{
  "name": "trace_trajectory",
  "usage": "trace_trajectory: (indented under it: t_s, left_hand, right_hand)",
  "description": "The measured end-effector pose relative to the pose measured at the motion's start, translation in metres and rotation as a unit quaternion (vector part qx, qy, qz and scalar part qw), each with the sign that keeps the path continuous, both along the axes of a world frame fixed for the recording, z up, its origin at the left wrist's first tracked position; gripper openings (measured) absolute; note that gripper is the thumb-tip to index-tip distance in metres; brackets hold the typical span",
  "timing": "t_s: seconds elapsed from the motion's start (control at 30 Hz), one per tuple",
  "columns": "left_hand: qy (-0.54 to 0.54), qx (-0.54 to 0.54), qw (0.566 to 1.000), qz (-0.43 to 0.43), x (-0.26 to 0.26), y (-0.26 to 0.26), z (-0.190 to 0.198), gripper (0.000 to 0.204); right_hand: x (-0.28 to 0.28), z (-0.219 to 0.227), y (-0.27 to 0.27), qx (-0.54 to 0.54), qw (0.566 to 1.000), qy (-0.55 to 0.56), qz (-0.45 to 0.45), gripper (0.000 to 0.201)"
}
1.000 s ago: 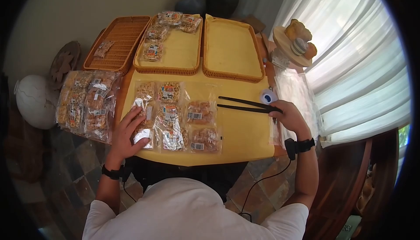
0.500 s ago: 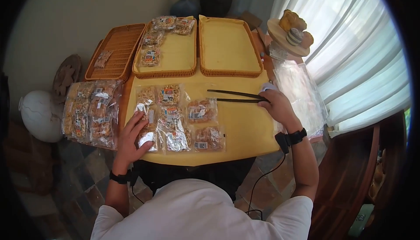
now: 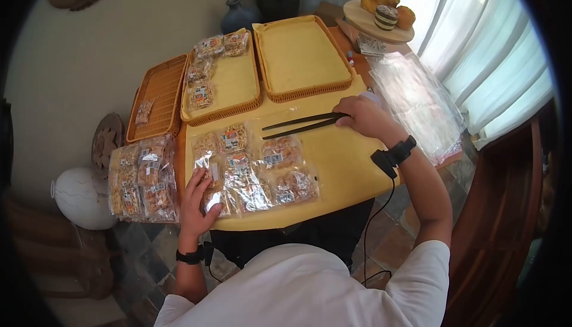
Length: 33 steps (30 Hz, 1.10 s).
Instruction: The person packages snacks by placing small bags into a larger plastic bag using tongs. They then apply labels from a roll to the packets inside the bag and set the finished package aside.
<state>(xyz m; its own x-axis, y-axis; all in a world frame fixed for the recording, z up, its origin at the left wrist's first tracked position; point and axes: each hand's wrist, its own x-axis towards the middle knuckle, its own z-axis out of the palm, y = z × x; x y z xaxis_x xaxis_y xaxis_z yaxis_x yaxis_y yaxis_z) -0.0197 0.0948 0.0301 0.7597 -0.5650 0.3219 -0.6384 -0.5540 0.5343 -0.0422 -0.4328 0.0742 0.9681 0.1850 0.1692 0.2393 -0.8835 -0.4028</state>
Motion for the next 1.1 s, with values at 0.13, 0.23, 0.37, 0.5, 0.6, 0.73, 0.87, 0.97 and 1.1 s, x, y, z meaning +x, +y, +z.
trace_trajectory:
  t_s: [0.13, 0.23, 0.37, 0.5, 0.6, 0.73, 0.87, 0.97, 1.1]
  left_hand:
    - [-0.002, 0.004, 1.0, 0.002, 0.0, 0.0, 0.0, 0.067]
    - [0.002, 0.003, 1.0, 0.006, -0.001, -0.001, 0.001, 0.066]
    - [0.003, -0.005, 1.0, 0.01, -0.001, 0.0, 0.001, 0.066]
    - [0.012, -0.004, 1.0, 0.006, 0.001, -0.002, 0.002, 0.066]
    - [-0.003, -0.01, 1.0, 0.009, -0.002, 0.002, 0.005, 0.064]
    - [-0.003, -0.029, 0.999, 0.014, -0.001, 0.01, 0.001, 0.068]
    - [-0.009, -0.041, 0.999, -0.005, 0.0, 0.012, -0.002, 0.072]
    - [-0.007, -0.056, 0.998, -0.013, 0.0, 0.015, -0.003, 0.075]
    - [-0.016, -0.068, 0.997, -0.02, 0.001, 0.019, -0.004, 0.077]
  right_hand:
    - [0.003, 0.003, 0.004, 0.001, 1.0, -0.007, -0.011, 0.031]
    - [0.003, 0.002, 0.003, -0.009, 1.0, -0.022, -0.008, 0.031]
    - [-0.001, 0.003, 0.002, -0.036, 0.997, -0.072, 0.002, 0.031]
    - [-0.008, 0.007, 0.007, -0.032, 0.998, -0.06, 0.005, 0.029]
    - [-0.014, 0.015, -0.009, -0.041, 0.996, -0.073, -0.019, 0.028]
    - [-0.041, 0.054, -0.03, -0.084, 0.996, -0.029, -0.031, 0.027]
    - [-0.042, 0.095, -0.043, -0.122, 0.983, 0.091, -0.098, 0.025]
    - [-0.011, 0.104, -0.027, 0.024, 0.986, 0.102, -0.129, 0.018]
    - [0.072, 0.121, 0.095, 0.123, 0.972, 0.188, -0.068, 0.018]
